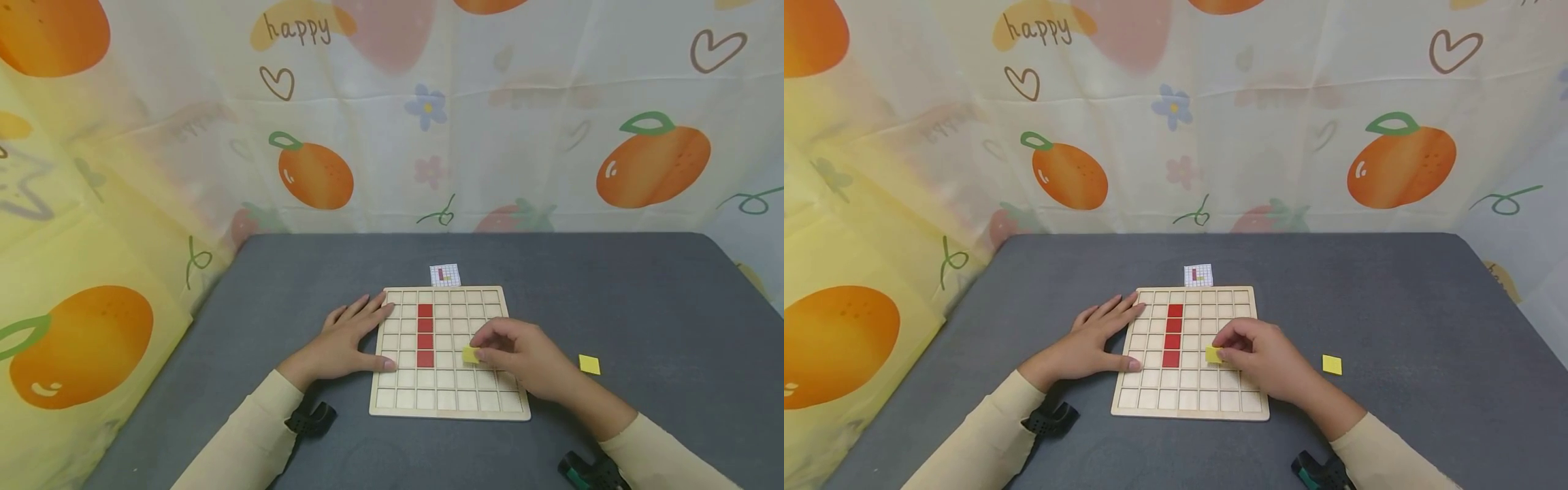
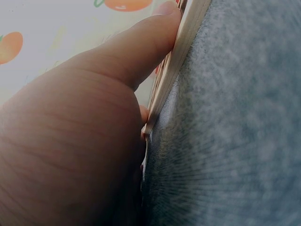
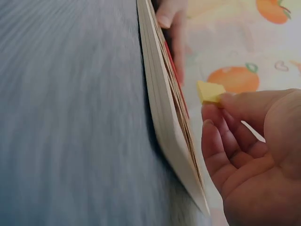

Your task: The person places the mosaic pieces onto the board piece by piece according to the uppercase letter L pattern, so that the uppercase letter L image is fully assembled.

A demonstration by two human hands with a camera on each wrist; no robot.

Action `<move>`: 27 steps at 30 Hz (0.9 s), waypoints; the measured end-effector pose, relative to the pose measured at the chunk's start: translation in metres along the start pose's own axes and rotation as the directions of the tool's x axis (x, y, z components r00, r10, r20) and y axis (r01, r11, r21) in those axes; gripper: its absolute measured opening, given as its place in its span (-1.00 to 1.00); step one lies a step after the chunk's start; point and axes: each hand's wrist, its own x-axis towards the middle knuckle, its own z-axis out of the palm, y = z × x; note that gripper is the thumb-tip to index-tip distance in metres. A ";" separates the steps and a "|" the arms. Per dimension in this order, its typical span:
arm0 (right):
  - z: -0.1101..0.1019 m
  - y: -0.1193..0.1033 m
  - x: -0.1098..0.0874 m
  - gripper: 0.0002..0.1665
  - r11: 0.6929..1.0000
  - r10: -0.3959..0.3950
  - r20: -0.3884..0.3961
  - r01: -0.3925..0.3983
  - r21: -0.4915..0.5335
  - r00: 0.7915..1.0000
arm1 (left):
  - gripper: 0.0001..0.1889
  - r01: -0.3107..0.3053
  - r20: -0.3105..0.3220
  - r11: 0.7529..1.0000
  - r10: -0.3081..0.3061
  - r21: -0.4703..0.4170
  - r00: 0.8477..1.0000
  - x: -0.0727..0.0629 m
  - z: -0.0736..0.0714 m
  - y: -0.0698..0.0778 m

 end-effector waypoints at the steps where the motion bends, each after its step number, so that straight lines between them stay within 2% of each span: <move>1: 0.003 -0.001 0.002 -0.92 1.000 -0.008 0.001 0.008 0.002 1.000 | 0.21 0.001 0.001 1.000 -0.001 0.003 1.000 0.000 0.000 0.000; 7: 0.020 -0.008 0.012 -0.90 0.998 -0.054 -0.013 0.054 -0.043 0.998 | 0.20 -0.014 -0.004 1.000 0.014 0.005 1.000 -0.001 -0.001 0.000; 13: 0.032 -0.012 0.018 -0.91 0.993 -0.023 -0.015 0.022 -0.115 1.000 | 0.18 -0.024 -0.009 1.000 0.024 -0.005 1.000 -0.001 -0.001 0.002; 20: 0.036 -0.011 0.020 -0.87 0.990 -0.020 -0.018 0.018 -0.143 1.000 | 0.17 -0.022 -0.011 1.000 0.022 -0.001 1.000 -0.001 -0.001 0.002; 27: 0.036 -0.007 0.018 -0.86 0.981 -0.074 -0.020 0.069 -0.182 0.997 | 0.18 -0.026 -0.009 1.000 0.026 -0.007 1.000 -0.002 -0.002 0.002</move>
